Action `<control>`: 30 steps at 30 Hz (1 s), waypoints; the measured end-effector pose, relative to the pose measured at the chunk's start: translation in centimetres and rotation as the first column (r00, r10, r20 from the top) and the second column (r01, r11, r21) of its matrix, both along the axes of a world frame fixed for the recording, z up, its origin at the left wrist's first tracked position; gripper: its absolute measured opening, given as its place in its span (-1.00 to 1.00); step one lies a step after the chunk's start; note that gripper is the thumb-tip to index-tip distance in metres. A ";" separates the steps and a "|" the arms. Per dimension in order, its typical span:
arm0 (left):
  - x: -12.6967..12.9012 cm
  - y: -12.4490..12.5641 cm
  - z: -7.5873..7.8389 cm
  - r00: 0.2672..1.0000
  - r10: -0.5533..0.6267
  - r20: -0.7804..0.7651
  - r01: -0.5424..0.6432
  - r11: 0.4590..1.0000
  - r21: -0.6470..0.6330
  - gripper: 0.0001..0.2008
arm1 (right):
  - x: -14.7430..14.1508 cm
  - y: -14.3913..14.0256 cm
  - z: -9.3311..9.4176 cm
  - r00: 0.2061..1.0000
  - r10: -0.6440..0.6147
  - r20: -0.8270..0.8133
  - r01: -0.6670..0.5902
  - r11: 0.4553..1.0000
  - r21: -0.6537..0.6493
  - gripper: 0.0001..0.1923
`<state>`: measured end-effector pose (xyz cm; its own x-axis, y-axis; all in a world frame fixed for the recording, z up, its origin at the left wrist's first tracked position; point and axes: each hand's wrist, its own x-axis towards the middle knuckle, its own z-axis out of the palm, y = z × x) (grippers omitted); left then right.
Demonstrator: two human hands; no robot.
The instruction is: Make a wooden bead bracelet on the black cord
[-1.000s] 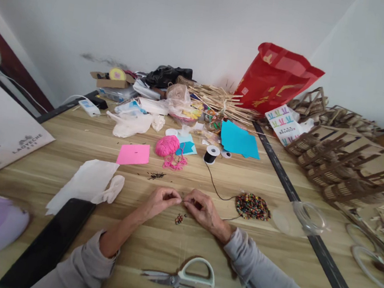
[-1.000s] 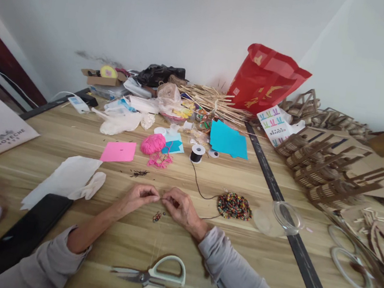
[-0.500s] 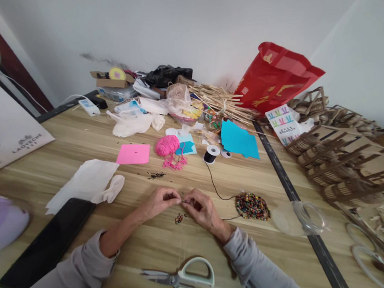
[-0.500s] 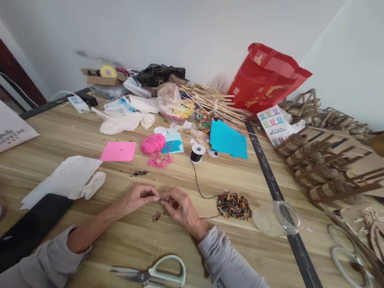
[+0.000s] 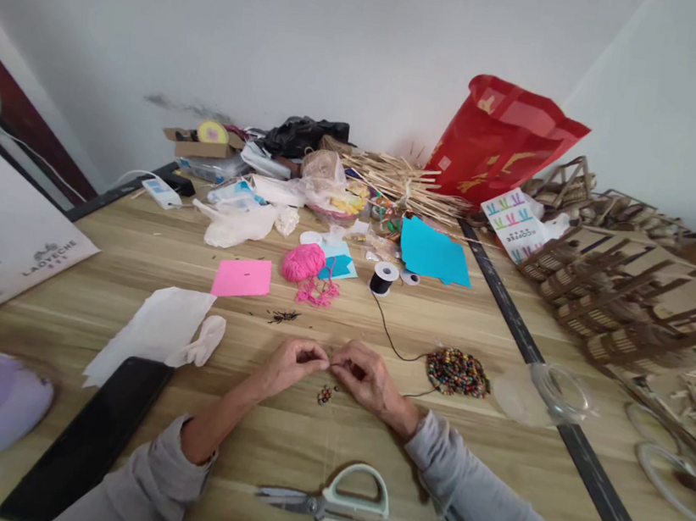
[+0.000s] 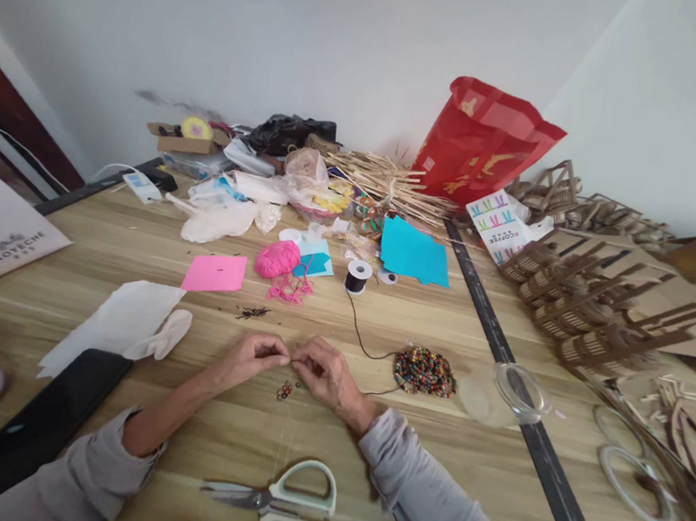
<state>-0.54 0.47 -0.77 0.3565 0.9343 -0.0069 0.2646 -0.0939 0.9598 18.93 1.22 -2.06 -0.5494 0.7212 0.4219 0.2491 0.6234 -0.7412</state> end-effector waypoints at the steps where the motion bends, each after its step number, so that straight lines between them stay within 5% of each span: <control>1: 0.0 0.0 0.0 1.000 -0.001 -0.002 0.001 1.000 0.001 -0.87 | 0.0 0.0 0.0 1.000 0.003 -0.001 -0.003 1.000 0.003 -0.82; 30: 0.1 0.0 -0.6 1.000 0.003 0.018 -0.003 1.000 -0.021 -0.84 | -0.1 -0.1 0.0 1.000 -0.014 0.013 0.014 1.000 0.022 -0.84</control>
<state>-0.48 0.52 -1.35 0.3539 0.9350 -0.0206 0.2478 -0.0725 0.9661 18.83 1.11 -2.05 -0.5446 0.7196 0.4307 0.2674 0.6357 -0.7241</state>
